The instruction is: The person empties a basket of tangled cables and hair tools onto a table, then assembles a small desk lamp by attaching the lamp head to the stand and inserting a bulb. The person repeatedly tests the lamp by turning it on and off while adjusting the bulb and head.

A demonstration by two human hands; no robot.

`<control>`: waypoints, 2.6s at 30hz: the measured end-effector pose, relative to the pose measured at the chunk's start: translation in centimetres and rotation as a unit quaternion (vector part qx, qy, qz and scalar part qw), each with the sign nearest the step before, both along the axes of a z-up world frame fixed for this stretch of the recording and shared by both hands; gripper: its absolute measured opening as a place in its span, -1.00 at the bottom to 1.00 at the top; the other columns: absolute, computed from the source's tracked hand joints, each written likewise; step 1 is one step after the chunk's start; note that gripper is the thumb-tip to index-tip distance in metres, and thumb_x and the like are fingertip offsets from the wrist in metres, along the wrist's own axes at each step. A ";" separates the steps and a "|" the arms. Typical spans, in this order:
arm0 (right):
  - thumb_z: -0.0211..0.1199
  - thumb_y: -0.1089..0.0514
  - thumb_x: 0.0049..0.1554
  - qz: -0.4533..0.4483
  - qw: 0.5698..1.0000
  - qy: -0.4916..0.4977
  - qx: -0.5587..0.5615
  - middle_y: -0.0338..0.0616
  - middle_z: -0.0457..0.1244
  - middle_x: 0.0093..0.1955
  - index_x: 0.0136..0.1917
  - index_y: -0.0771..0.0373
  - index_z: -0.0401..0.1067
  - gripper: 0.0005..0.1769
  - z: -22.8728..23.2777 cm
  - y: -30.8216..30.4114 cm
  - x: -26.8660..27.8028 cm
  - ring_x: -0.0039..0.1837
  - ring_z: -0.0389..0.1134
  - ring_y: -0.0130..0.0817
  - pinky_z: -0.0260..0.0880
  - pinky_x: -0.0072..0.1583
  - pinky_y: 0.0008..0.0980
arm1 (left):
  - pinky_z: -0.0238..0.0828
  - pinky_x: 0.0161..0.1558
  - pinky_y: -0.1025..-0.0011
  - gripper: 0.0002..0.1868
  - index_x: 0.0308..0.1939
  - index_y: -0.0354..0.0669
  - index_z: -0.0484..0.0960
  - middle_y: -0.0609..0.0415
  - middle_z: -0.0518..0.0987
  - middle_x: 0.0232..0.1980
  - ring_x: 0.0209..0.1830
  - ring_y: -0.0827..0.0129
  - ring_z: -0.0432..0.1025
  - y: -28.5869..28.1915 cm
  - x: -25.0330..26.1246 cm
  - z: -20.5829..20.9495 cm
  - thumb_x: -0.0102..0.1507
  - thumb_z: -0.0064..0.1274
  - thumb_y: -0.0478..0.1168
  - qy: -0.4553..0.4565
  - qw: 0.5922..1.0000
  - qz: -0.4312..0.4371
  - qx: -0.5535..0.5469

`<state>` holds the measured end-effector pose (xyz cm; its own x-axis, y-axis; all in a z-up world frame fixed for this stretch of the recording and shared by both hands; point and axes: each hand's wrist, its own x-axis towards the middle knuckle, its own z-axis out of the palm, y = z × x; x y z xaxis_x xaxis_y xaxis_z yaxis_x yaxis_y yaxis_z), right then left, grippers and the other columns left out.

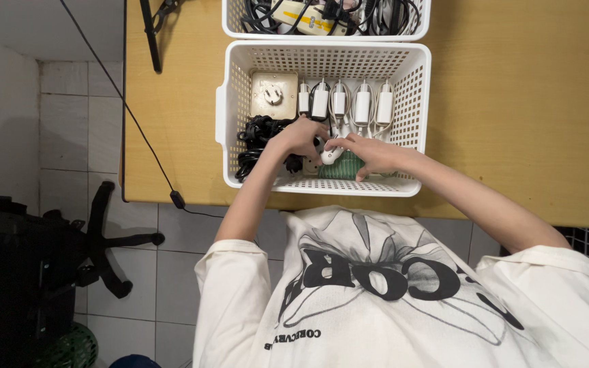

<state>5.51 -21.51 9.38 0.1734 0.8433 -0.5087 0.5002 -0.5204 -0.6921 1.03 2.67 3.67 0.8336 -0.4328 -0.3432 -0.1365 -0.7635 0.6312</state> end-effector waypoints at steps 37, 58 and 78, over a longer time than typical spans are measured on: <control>0.12 0.20 0.44 -0.507 0.794 0.040 0.333 -0.10 0.39 0.09 0.31 0.35 0.41 -0.76 1.5 -8.4 10.8 0.12 0.46 -0.36 0.49 0.16 -0.43 | 0.28 0.43 0.16 -0.54 0.32 0.07 0.53 0.01 0.48 0.44 0.45 0.11 0.37 7.9 2.6 8.1 0.34 0.15 -0.05 -0.288 0.837 0.448 -0.126; 0.30 0.23 0.33 -0.482 0.774 -0.279 0.299 0.09 0.43 -0.04 0.28 0.47 0.38 -0.67 -6.7 -4.3 25.4 -0.03 0.50 -0.27 0.46 0.00 -0.34 | 0.12 0.45 -0.04 -0.31 0.52 -0.24 0.23 -0.19 0.50 0.36 0.32 -0.03 0.45 15.7 10.6 2.8 0.32 0.05 -0.21 -0.202 0.841 0.502 -0.007; 0.21 0.04 0.39 -0.549 0.734 -0.365 0.165 -0.01 0.44 0.00 0.33 0.29 0.39 -0.64 -5.5 -22.2 28.3 0.01 0.47 -0.06 0.41 0.07 -0.12 | -0.54 0.44 -0.42 -0.24 0.52 -0.37 0.07 -0.22 0.53 0.30 0.32 0.01 0.42 -2.5 16.2 1.7 0.34 -0.08 -0.05 -0.254 0.884 0.383 0.084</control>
